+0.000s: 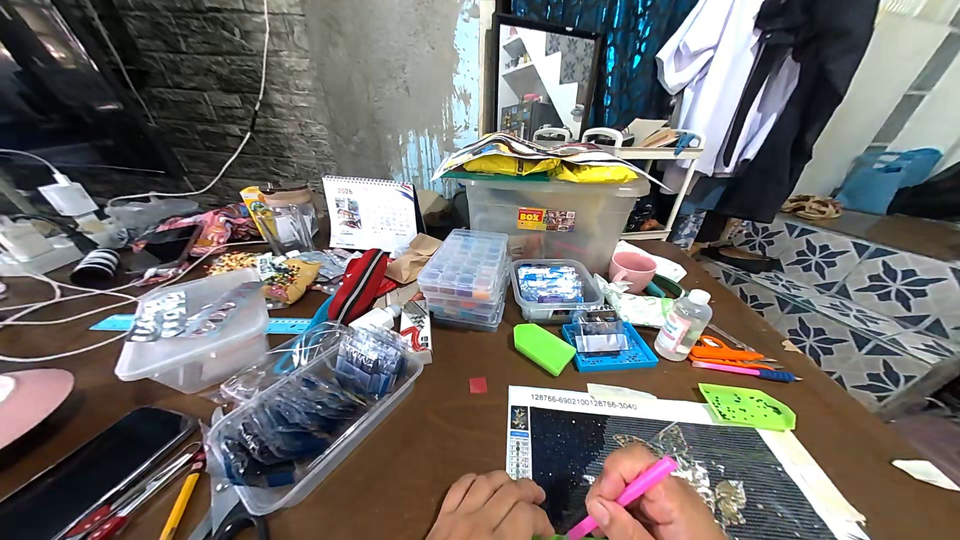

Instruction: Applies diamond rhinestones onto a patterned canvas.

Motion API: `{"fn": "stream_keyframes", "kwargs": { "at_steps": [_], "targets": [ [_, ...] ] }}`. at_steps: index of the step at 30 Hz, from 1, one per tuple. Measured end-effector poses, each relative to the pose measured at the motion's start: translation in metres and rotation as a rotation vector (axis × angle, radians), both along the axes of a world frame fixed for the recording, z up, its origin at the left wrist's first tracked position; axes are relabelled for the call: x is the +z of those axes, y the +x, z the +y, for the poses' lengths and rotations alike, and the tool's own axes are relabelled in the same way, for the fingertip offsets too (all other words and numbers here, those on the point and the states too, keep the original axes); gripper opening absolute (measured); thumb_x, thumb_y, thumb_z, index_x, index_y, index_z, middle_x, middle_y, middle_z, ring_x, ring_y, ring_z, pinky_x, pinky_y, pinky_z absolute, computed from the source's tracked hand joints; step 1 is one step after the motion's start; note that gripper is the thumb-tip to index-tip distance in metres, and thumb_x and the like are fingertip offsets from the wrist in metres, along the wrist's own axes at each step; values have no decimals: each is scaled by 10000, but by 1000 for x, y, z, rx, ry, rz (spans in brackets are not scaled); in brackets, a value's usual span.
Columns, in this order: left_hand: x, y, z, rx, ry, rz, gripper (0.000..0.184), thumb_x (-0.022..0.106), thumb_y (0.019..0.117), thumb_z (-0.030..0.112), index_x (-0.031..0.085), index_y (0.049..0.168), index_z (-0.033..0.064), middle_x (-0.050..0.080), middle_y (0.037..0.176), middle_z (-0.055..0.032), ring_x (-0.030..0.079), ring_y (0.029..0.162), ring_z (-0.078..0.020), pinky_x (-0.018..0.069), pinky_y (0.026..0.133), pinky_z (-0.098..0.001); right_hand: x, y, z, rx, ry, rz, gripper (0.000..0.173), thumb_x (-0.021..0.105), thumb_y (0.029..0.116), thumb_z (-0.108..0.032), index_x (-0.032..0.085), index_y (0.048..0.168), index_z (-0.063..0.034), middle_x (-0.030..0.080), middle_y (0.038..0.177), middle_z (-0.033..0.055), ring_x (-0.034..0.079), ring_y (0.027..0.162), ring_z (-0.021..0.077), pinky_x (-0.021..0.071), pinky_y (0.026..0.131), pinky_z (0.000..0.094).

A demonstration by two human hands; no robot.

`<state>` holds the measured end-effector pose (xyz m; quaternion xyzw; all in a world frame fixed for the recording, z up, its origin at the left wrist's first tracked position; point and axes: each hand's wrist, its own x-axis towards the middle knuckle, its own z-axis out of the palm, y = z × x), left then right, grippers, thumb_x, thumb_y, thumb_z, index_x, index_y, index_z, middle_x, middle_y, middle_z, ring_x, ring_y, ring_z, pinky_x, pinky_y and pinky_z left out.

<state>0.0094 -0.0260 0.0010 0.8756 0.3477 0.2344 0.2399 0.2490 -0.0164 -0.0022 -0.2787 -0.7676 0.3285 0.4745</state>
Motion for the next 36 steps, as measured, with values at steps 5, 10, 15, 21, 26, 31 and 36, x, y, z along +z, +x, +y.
{"fn": "stream_keyframes", "kwargs": {
  "at_steps": [5,10,15,21,26,31,36],
  "targets": [
    [0,0,0,2,2,0,446,734,871,379,697,1138,23,655,1335,-184,588,1264,-376,388,1060,-598,-1,0,1,9,9,1,111,564,1052,-118,514,1072,-21,636,786,68,613,679,30,515,624,181],
    [0,0,0,-3,1,11,454,729,877,393,697,1142,27,654,1339,-179,591,1261,-372,394,1060,-592,1,-1,0,-18,-38,21,100,567,1049,-121,513,1060,-37,630,770,27,607,660,12,517,607,184],
    [1,0,0,-4,-3,10,452,728,875,383,694,1140,18,650,1343,-185,587,1266,-377,388,1061,-598,4,-1,-1,-69,-144,119,81,581,1023,-80,507,1050,-100,635,774,-65,609,658,-17,525,604,181],
    [0,0,1,-7,2,10,454,724,875,392,695,1133,21,652,1339,-188,592,1257,-377,397,1049,-598,7,1,4,-177,-206,153,128,568,996,-32,487,1040,-120,625,755,-105,609,623,-22,516,550,167],
    [0,0,1,-9,13,3,455,723,874,391,694,1138,22,656,1331,-189,597,1248,-376,403,1040,-591,6,2,6,-207,-195,110,105,571,992,-41,495,1033,-99,612,739,-87,594,615,-21,501,546,164],
    [-1,0,1,-10,13,9,455,721,875,390,693,1141,22,652,1338,-188,597,1249,-376,400,1045,-593,4,2,6,-216,-176,82,94,575,994,-53,497,1030,-90,616,736,-79,595,611,-20,501,543,169],
    [0,0,1,-7,14,9,450,723,875,389,694,1137,24,655,1336,-186,597,1250,-378,400,1045,-598,3,1,7,-215,-158,83,100,580,994,-50,499,1035,-93,612,736,-83,590,610,-25,501,548,162]
  ]
}}
